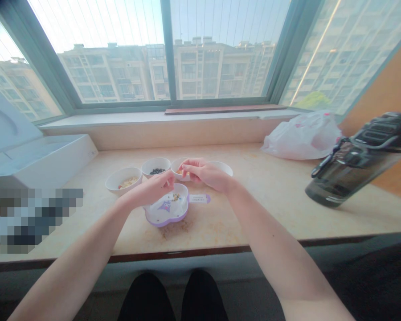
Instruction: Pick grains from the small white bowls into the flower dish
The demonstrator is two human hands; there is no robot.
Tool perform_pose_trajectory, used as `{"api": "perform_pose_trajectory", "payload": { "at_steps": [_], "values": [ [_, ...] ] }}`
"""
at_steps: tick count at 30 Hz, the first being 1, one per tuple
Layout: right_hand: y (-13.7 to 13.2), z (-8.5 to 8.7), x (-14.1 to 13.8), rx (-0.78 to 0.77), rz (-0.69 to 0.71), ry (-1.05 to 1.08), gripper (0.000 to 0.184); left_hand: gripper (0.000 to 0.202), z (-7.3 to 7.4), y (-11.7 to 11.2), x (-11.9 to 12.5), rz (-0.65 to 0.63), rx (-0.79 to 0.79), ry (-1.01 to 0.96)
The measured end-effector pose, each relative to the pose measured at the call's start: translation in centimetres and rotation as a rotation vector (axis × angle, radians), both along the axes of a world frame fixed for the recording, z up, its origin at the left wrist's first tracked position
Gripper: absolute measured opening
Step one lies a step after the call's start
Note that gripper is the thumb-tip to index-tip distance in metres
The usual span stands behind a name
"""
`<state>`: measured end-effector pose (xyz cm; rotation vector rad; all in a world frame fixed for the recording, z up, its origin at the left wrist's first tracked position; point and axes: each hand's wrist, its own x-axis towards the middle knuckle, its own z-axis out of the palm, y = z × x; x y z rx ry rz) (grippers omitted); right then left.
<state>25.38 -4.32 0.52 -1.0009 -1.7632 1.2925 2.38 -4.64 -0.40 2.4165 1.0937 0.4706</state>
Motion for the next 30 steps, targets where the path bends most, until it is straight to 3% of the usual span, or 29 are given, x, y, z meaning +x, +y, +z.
{"api": "perform_pose_trajectory", "payload": {
  "at_steps": [4,7,9,12,15,17,19,23,26,30],
  "values": [
    [0.7,0.6,1.1,0.132,-0.222,-0.126,0.026,0.009,0.9,0.0,0.0,0.014,-0.274,-0.386],
    [1.2,0.8,2.3,0.313,-0.518,-0.446,0.019,0.021,1.3,0.0,0.2,-0.041,-0.476,-0.685],
    [1.5,0.8,3.1,0.351,-0.648,-0.696,0.015,0.027,1.4,0.0,0.2,-0.056,-0.583,-0.832],
    [1.6,0.5,4.1,0.243,-0.653,-0.965,0.015,0.031,1.7,-0.1,0.1,-0.06,-0.711,-0.96],
    [1.5,0.4,4.3,0.178,-0.609,-1.045,0.015,0.031,1.8,-0.1,0.0,-0.076,-0.792,-1.005],
    [1.3,0.6,3.8,0.256,-0.603,-0.957,0.017,0.03,1.9,-0.2,0.0,-0.078,-0.824,-1.026],
    [0.9,0.8,2.8,0.37,-0.546,-0.741,0.019,0.03,1.9,-0.2,0.0,-0.07,-0.846,-1.051],
    [-0.2,0.4,-0.1,0.426,-0.269,-0.199,0.032,0.03,1.7,-0.2,0.3,-0.046,-0.869,-1.075],
    [-1.0,-0.3,-2.1,0.356,-0.157,-0.057,0.039,0.03,1.3,-0.1,0.6,-0.02,-0.873,-1.071],
    [-1.1,-1.0,-3.2,0.347,-0.164,-0.005,0.038,0.032,0.7,0.1,1.0,-0.018,-0.88,-1.069]
  ]
}}
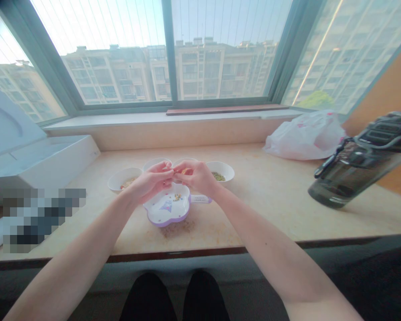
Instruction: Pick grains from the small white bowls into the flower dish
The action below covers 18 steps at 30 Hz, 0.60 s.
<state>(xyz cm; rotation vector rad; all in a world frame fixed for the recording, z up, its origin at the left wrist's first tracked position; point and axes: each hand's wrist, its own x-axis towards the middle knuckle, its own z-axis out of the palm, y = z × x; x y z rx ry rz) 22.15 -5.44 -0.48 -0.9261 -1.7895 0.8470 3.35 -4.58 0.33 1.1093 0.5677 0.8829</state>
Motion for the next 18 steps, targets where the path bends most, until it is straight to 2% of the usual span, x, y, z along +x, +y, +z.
{"api": "perform_pose_trajectory", "payload": {
  "at_steps": [6,11,14,16,18],
  "values": [
    [0.3,-0.7,0.1,0.15,-0.122,-0.045,0.026,0.034,-0.4,0.3,0.1,0.04,0.065,0.041],
    [0.5,-1.0,0.2,0.261,-0.156,-0.138,0.014,0.032,-0.6,0.3,0.3,0.131,0.193,0.158],
    [0.5,-0.9,0.5,0.291,-0.15,-0.211,0.015,0.019,-0.6,0.4,0.1,0.239,0.352,0.383],
    [0.6,-0.7,0.6,0.287,-0.148,-0.241,0.017,0.007,-0.5,0.5,-0.3,0.323,0.55,0.648],
    [0.6,-0.5,0.7,0.258,-0.149,-0.24,0.019,0.006,-0.7,0.5,-0.8,0.317,0.739,0.925]
  ]
}}
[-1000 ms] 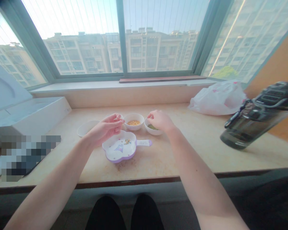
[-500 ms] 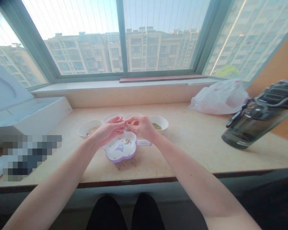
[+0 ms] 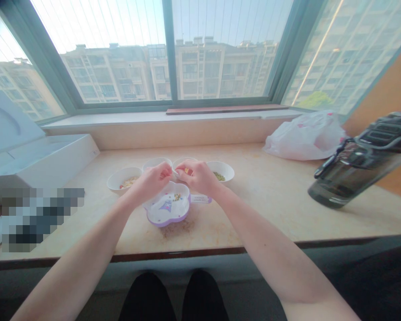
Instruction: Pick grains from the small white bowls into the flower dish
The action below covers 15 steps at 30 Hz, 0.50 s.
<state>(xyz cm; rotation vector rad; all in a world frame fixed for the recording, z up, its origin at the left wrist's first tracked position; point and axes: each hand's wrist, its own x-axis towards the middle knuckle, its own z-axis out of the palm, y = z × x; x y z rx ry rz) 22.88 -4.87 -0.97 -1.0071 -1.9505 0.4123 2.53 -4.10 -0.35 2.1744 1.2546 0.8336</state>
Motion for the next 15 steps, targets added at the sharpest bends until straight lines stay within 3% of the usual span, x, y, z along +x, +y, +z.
{"api": "perform_pose_trajectory", "payload": {
  "at_steps": [3,10,15],
  "values": [
    [0.0,0.3,0.1,-0.074,-0.009,0.053,0.022,0.012,-0.8,0.0,-0.7,-0.053,0.015,0.235],
    [-0.1,0.7,0.0,-0.193,-0.022,0.117,0.028,0.026,-3.4,1.0,-1.0,-0.292,-0.014,-0.114],
    [-0.3,1.0,0.0,-0.217,0.011,0.139,0.03,0.031,-3.5,1.0,-0.9,-0.344,-0.099,-0.23]
  ]
}}
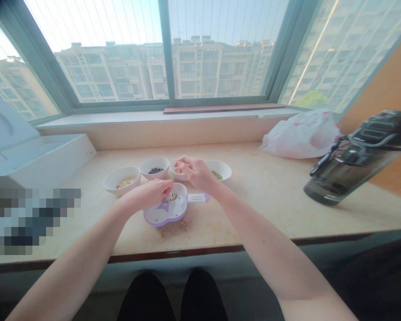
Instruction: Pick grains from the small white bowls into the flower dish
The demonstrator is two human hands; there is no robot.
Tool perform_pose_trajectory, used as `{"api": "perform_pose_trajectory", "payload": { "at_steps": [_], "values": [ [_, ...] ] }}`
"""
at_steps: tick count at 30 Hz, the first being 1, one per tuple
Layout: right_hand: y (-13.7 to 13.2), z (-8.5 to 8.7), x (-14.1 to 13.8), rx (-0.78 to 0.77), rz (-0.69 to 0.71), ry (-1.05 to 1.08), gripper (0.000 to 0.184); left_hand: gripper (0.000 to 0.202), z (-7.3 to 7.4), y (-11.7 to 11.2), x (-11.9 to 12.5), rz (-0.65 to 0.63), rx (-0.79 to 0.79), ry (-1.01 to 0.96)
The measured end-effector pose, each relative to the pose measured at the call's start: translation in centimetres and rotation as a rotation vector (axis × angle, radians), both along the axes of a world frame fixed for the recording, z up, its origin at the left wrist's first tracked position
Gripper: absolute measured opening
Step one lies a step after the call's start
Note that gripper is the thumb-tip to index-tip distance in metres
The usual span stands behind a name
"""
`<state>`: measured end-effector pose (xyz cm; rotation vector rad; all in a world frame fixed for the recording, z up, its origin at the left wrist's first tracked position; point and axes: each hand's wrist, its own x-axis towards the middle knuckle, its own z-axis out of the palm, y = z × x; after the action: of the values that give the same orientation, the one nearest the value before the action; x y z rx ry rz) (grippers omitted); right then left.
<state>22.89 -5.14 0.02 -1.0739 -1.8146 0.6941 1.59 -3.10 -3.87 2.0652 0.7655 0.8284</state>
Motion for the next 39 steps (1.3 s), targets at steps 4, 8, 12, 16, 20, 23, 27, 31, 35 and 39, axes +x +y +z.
{"api": "perform_pose_trajectory", "payload": {
  "at_steps": [4,8,12,16,20,23,27,31,35,39],
  "values": [
    [-0.2,0.3,0.1,0.016,0.018,0.035,0.029,0.035,0.5,-0.6,0.5,-0.002,0.08,0.098],
    [-0.3,0.4,0.2,0.035,0.01,0.021,0.028,0.038,0.6,-0.8,1.0,-0.005,0.127,0.183],
    [-0.2,0.4,0.4,0.056,-0.018,0.0,0.026,0.039,0.6,-0.9,1.0,-0.036,0.075,0.147],
    [0.0,0.2,0.5,0.098,-0.026,-0.011,0.028,0.033,1.6,-1.4,0.8,0.004,-0.04,0.059],
    [0.1,0.1,0.9,0.124,-0.058,-0.037,0.029,0.023,3.1,-1.9,0.6,0.082,-0.037,-0.003],
    [0.5,0.4,1.6,0.178,-0.143,-0.108,0.025,0.014,3.9,-2.1,0.8,0.075,-0.162,-0.06],
    [1.4,1.1,3.6,0.179,-0.366,-0.332,0.022,0.02,4.8,-2.2,1.2,-0.101,-0.388,-0.251],
    [2.0,1.3,5.7,0.019,-0.558,-0.648,0.029,0.032,5.5,-2.5,1.3,-0.211,-0.603,-0.453],
    [2.0,1.0,6.7,-0.19,-0.605,-0.812,0.018,0.032,5.6,-2.7,1.3,-0.232,-0.7,-0.521],
    [1.9,1.1,6.4,-0.183,-0.585,-0.738,0.012,0.031,5.4,-2.6,1.3,-0.223,-0.71,-0.539]
  ]
}}
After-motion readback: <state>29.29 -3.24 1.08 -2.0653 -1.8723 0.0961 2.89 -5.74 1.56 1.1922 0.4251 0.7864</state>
